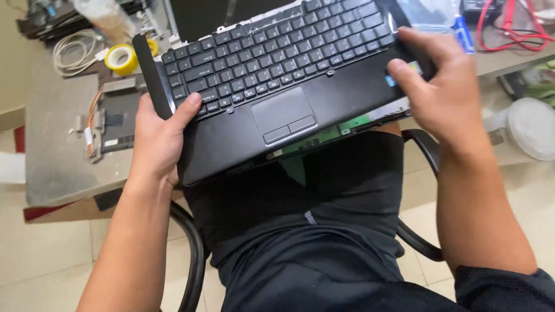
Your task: Technician reinstalling a hard drive and a keyboard into a laptop chassis using a screwdriver.
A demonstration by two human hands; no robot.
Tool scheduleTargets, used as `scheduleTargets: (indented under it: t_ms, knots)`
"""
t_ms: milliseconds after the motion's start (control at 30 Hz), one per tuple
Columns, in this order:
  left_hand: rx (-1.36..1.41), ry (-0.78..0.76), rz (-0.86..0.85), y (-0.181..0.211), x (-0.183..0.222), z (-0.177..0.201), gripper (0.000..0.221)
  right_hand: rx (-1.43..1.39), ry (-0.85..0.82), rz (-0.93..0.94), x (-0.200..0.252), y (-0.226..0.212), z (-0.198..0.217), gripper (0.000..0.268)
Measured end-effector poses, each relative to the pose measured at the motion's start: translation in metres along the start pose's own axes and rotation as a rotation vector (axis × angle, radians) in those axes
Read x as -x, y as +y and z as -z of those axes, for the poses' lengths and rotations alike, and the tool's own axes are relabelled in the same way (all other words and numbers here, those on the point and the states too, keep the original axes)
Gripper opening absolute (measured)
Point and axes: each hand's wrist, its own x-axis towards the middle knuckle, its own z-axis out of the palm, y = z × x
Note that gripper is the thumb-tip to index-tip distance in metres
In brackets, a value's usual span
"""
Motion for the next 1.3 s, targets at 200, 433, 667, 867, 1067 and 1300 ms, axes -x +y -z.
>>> scheduleTargets:
  t_ms: [200,433,667,867,1067,1300]
  knots:
    - [-0.240,0.030,-0.038,-0.002,-0.001,-0.019,0.062,0.065,0.041,-0.074,0.018,0.014,-0.011,0.037]
    - [-0.513,0.009,-0.401,-0.034,0.000,-0.006,0.065,-0.065,0.190,-0.165,0.047,0.031,-0.031,0.034]
    - [-0.669,0.101,-0.411,-0.056,-0.001,-0.012,0.067,0.044,0.182,-0.123,0.050,0.034,-0.045,0.034]
    - [-0.595,0.097,-0.496,-0.058,-0.008,-0.013,0.059,0.081,0.201,-0.079,0.048,0.036,-0.051,0.031]
    - [-0.634,0.086,-0.494,-0.060,-0.011,-0.011,0.057,0.218,0.220,-0.034,0.048,0.028,-0.061,0.029]
    - [-0.780,0.137,-0.546,-0.072,-0.020,-0.007,0.062,0.230,0.232,0.001,0.048,0.026,-0.060,0.028]
